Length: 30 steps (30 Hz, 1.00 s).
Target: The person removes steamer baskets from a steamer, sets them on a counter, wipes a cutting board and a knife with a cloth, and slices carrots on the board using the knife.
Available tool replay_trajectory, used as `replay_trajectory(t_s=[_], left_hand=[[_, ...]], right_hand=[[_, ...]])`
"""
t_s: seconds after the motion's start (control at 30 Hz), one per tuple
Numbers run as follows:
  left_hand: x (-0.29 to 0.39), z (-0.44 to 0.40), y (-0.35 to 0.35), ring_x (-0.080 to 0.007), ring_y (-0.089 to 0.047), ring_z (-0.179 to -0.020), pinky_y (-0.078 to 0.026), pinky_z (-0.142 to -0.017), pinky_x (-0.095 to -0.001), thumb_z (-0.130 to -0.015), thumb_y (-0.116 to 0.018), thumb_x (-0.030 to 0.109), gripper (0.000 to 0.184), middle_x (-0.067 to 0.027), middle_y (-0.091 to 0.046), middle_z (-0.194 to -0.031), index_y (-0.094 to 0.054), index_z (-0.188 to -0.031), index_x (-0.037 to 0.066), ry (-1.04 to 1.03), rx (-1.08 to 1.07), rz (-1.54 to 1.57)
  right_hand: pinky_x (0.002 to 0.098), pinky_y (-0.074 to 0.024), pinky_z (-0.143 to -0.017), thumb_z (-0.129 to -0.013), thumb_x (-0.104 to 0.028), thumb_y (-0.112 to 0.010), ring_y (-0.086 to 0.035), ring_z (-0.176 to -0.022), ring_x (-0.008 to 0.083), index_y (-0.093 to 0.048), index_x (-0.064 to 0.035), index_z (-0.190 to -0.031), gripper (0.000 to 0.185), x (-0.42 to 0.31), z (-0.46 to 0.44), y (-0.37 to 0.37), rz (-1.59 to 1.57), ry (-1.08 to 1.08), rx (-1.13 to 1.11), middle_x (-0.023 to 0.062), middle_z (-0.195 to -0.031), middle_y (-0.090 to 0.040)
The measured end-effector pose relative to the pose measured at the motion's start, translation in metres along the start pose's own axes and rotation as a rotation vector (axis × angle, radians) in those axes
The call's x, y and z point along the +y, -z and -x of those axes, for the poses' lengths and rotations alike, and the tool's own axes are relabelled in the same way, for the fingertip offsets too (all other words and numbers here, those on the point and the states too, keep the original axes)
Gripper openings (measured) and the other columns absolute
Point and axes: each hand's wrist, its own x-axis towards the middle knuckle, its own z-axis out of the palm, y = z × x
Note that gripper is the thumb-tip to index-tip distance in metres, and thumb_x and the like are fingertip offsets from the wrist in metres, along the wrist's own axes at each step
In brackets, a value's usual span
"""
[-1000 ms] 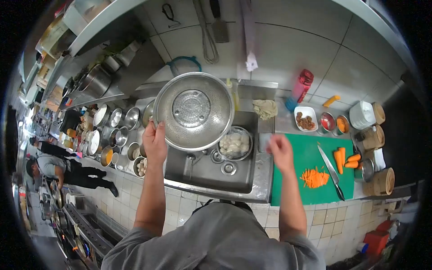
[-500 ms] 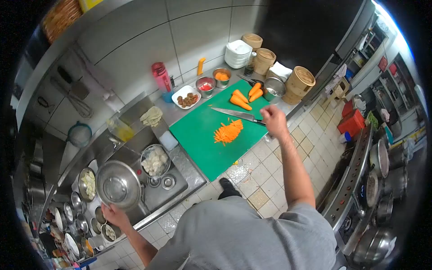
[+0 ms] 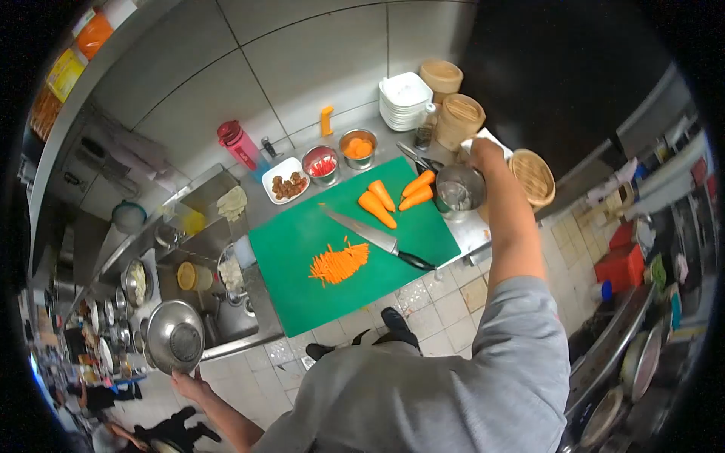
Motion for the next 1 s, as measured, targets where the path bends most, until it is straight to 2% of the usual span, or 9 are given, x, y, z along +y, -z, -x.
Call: replay_trajectory(t_s=[0.07, 0.23, 0.33, 0.43, 0.67, 0.7, 0.83, 0.93, 1.0], left_hand=[[0.001, 0.027, 0.011, -0.0266, -0.062, -0.112, -0.058, -0.073, -0.0413, -0.102, -0.056, 0.033, 0.037, -0.0126, -0.062, -0.129, -0.058, -0.125, 0.004, 0.029, 0.022, -0.008], [0.007, 0.079, 0.037, -0.0311, -0.058, -0.120, -0.060, -0.085, -0.0492, -0.103, -0.055, 0.033, 0.046, -0.0161, -0.055, -0.142, -0.052, -0.139, 0.003, 0.034, 0.005, -0.091], [-0.006, 0.094, 0.045, -0.0283, -0.061, -0.113, -0.059, -0.080, -0.0455, -0.102, -0.059, 0.034, 0.040, -0.0140, -0.061, -0.129, -0.057, -0.127, 0.003, 0.028, 0.075, -0.066], [-0.011, 0.110, 0.045, -0.0320, -0.058, -0.119, -0.060, -0.082, -0.0490, -0.104, -0.055, 0.033, 0.047, -0.0175, -0.055, -0.137, -0.051, -0.138, 0.001, 0.059, 0.095, -0.063], [-0.004, 0.137, 0.065, -0.0259, -0.062, -0.106, -0.056, -0.073, -0.0404, -0.104, -0.057, 0.034, 0.034, -0.0105, -0.063, -0.125, -0.058, -0.123, 0.007, 0.016, 0.131, -0.117], [-0.001, 0.141, 0.071, -0.0259, -0.062, -0.106, -0.056, -0.073, -0.0404, -0.104, -0.057, 0.034, 0.034, -0.0105, -0.063, -0.125, -0.058, -0.123, 0.007, 0.016, 0.151, -0.114], [-0.003, 0.139, 0.084, -0.0253, -0.067, -0.090, -0.055, -0.065, -0.0386, -0.103, -0.058, 0.033, 0.031, -0.0096, -0.068, -0.111, -0.061, -0.116, 0.005, 0.003, 0.185, -0.115], [0.018, 0.164, 0.068, -0.0240, -0.068, -0.087, -0.054, -0.063, -0.0391, -0.101, -0.060, 0.031, 0.032, -0.0107, -0.071, -0.100, -0.066, -0.102, 0.000, -0.030, 0.183, -0.115], [-0.018, 0.136, 0.095, -0.0169, -0.061, -0.078, -0.047, -0.063, -0.0349, -0.103, -0.057, 0.027, 0.025, -0.0037, -0.065, -0.085, -0.066, -0.094, 0.006, -0.365, 0.262, -0.682]], right_hand=[[0.0420, -0.0565, -0.098, -0.083, -0.028, -0.076, -0.069, -0.119, 0.0330, -0.074, -0.0013, -0.121, 0.046, -0.003, -0.017, 0.000, 0.083, -0.003, -0.150, 0.0204, -0.127, -0.072], [0.0397, -0.0574, -0.096, -0.079, -0.014, -0.075, -0.072, -0.113, 0.0339, -0.077, -0.0006, -0.112, 0.036, 0.026, -0.042, -0.004, 0.017, 0.060, -0.136, 0.0199, -0.119, -0.075], [0.0391, -0.0586, -0.090, -0.078, -0.015, -0.074, -0.073, -0.106, 0.0327, -0.079, 0.0003, -0.104, 0.030, 0.023, -0.028, 0.021, 0.007, 0.114, -0.253, 0.0208, -0.115, -0.075], [0.0414, -0.0600, -0.081, -0.077, -0.019, -0.076, -0.075, -0.096, 0.0322, -0.079, 0.0006, -0.100, 0.030, 0.045, -0.071, -0.019, 0.176, 0.250, -0.242, 0.0205, -0.106, -0.077], [0.0424, -0.0590, -0.090, -0.073, -0.021, -0.081, -0.074, -0.106, 0.0311, -0.077, 0.0024, -0.107, 0.041, 0.052, -0.081, 0.022, 0.171, 0.187, -0.286, 0.0199, -0.114, -0.076], [0.0423, -0.0598, -0.086, -0.082, -0.019, -0.073, -0.075, -0.101, 0.0320, -0.079, -0.0001, -0.102, 0.028, 0.051, -0.075, 0.038, 0.195, 0.304, -0.227, 0.0212, -0.109, -0.077], [0.0469, -0.0572, -0.091, -0.091, -0.025, -0.067, -0.072, -0.107, 0.0380, -0.076, -0.0008, -0.105, 0.029, -0.018, -0.108, 0.085, -0.060, 0.266, 0.164, 0.0246, -0.111, -0.074], [0.0494, -0.0507, -0.101, -0.099, -0.021, -0.057, -0.063, -0.122, 0.0439, -0.062, -0.0004, -0.129, 0.036, -0.074, -0.208, 0.056, -0.473, 0.554, 0.492, 0.0278, -0.130, -0.066], [0.0466, -0.0490, -0.107, -0.101, -0.017, -0.055, -0.061, -0.125, 0.0426, -0.056, 0.0023, -0.142, 0.046, -0.097, -0.314, -0.008, -0.500, 0.674, 0.581, 0.0253, -0.134, -0.065]])
